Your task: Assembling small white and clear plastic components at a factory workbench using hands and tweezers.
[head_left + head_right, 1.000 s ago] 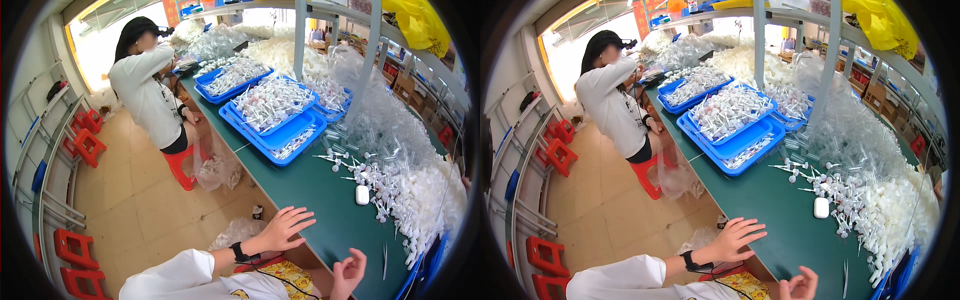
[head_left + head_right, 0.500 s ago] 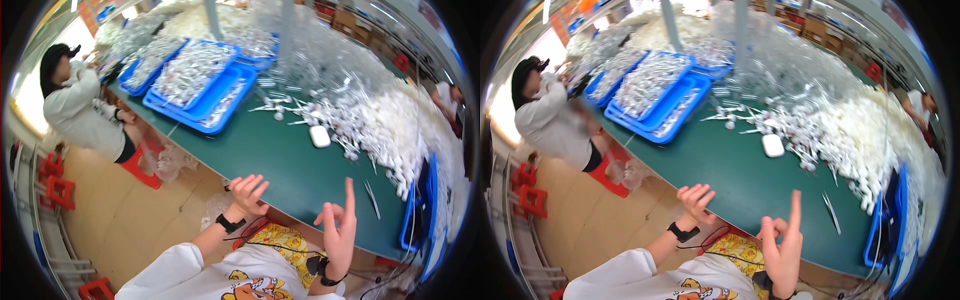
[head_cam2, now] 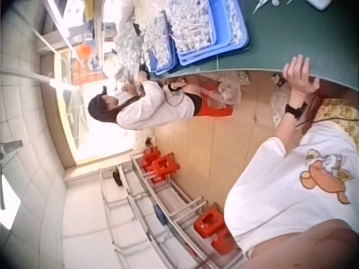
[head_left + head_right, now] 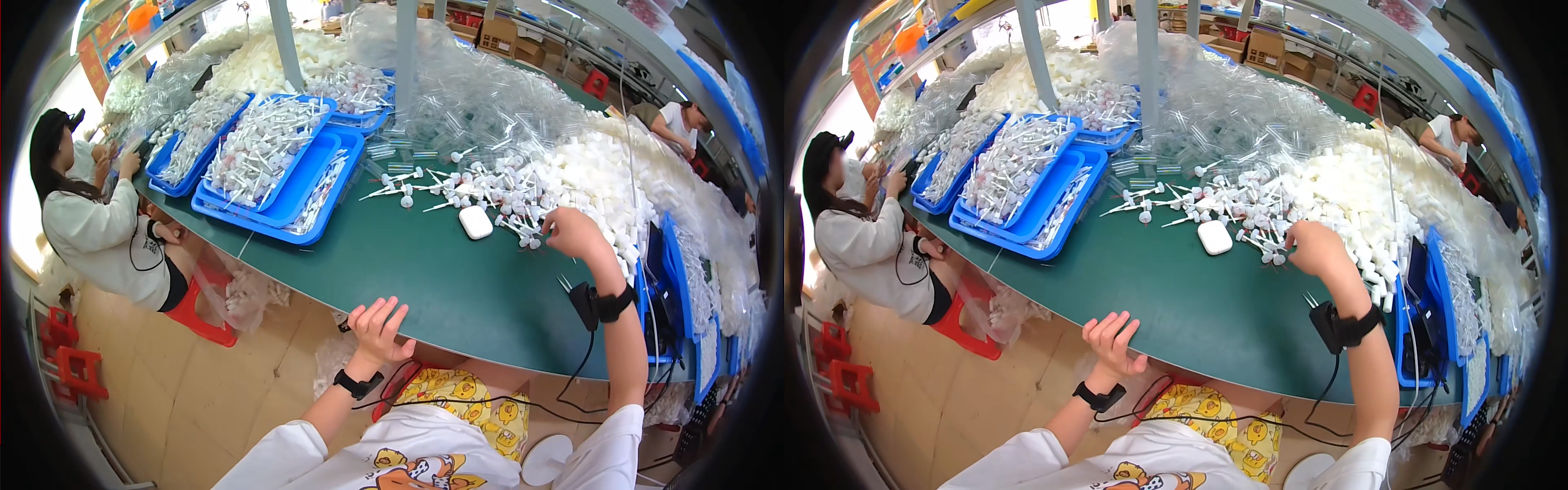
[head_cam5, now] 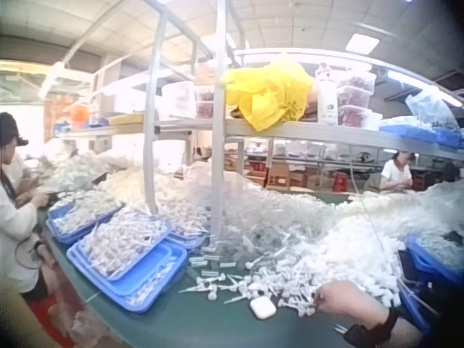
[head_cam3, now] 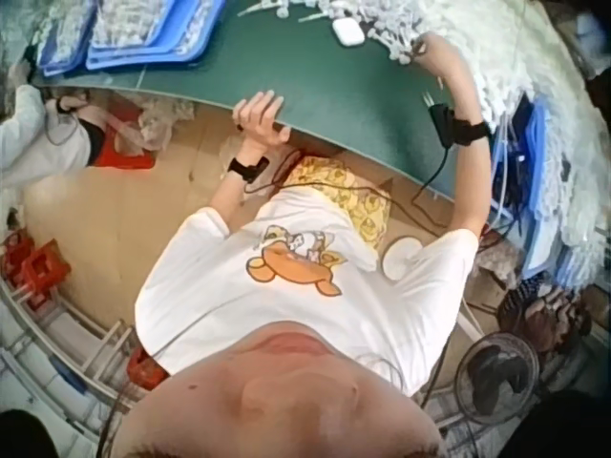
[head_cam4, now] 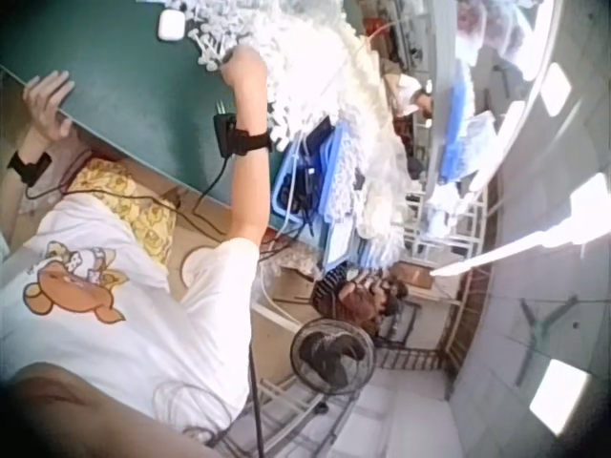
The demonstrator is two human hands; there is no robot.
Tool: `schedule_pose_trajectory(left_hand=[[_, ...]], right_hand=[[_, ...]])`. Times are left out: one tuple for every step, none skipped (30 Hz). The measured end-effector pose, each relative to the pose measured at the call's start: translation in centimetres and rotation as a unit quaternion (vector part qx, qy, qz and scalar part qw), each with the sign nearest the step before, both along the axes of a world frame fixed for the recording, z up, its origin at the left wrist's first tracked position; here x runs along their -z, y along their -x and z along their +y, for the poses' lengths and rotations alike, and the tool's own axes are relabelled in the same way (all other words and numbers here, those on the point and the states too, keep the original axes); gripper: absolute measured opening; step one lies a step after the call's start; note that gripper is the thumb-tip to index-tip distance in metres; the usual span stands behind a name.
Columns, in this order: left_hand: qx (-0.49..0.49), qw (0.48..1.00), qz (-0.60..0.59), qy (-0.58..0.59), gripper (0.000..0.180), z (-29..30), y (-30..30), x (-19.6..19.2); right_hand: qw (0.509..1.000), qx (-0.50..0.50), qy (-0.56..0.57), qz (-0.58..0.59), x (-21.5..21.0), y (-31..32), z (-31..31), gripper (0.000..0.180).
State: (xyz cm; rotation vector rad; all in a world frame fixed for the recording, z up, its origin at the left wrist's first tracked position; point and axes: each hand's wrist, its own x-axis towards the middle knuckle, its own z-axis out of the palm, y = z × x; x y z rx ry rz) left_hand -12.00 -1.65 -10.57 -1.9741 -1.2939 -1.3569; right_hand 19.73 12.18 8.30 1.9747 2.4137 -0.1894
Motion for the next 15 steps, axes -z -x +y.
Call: schedule_pose_trajectory(left_hand=[[0.004, 1.000, -0.002, -0.001, 0.048, 0.0, -0.1, 0.0], [0.003, 1.000, -0.001, -0.007, 0.048, 0.2, 0.0, 0.1], [0.003, 1.000, 0.001, -0.013, 0.048, 0.5, 0.1, 0.1], [0.005, 1.000, 0.001, -0.015, 0.048, 0.6, 0.1, 0.0], [-0.001, 1.000, 0.001, -0.012, 0.049, 0.5, 0.2, 0.2], [-0.002, 1.000, 0.000, -0.013, 0.049, 0.6, 0.3, 0.2], [0.000, 1.000, 0.000, -0.018, 0.049, 0.7, 0.3, 0.2], [0.003, 1.000, 0.001, -0.011, 0.049, 0.7, 0.3, 0.1], [0.002, 1.000, 0.002, -0.003, 0.049, 0.6, 0.2, 0.1], [0.002, 1.000, 0.002, -0.010, 0.049, 0.6, 0.1, 0.1], [0.002, 1.000, 0.003, -0.008, 0.049, 0.6, 0.1, 0.1], [0.003, 1.000, 0.005, -0.006, 0.049, 0.5, 0.1, 0.1], [0.003, 1.000, 0.007, 0.001, 0.048, 0.3, 0.2, 0.1], [0.004, 1.000, 0.006, -0.007, 0.048, 0.2, 0.2, 0.1], [0.003, 1.000, 0.014, -0.001, 0.049, 0.1, 0.2, 0.1]], right_hand=[[1.000, -0.006, 0.006, 0.006, 0.3, -0.6, 0.5, 0.027], [1.000, -0.005, 0.005, 0.005, 0.6, 0.0, 0.7, 0.027], [0.996, -0.004, 0.004, 0.085, 0.9, 0.6, 0.7, 0.027], [0.987, -0.003, 0.002, 0.163, 1.1, 1.1, 0.6, 0.026], [0.988, 0.001, -0.011, 0.154, 1.5, 1.7, 0.4, 0.028], [0.988, 0.002, -0.015, 0.154, 1.9, 2.0, 0.0, 0.028], [0.991, 0.007, -0.071, 0.112, 2.5, 2.2, -0.4, 0.029], [0.989, 0.013, -0.128, 0.069, 2.8, 2.3, -1.0, 0.030], [0.989, 0.035, -0.135, 0.041, 2.7, 3.0, -1.6, 0.032], [0.987, 0.028, -0.157, 0.023, 3.0, 3.2, -1.8, 0.030], [0.985, 0.023, -0.170, 0.020, 3.2, 3.2, -2.1, 0.030], [0.983, 0.017, -0.183, 0.017, 3.3, 3.3, -2.2, 0.029], [0.981, 0.018, -0.191, 0.016, 3.5, 3.2, -2.3, 0.029], [0.978, 0.004, -0.210, 0.015, 3.7, 3.2, -2.4, 0.027], [0.973, -0.008, -0.229, 0.013, 3.8, 3.1, -2.5, 0.025]])
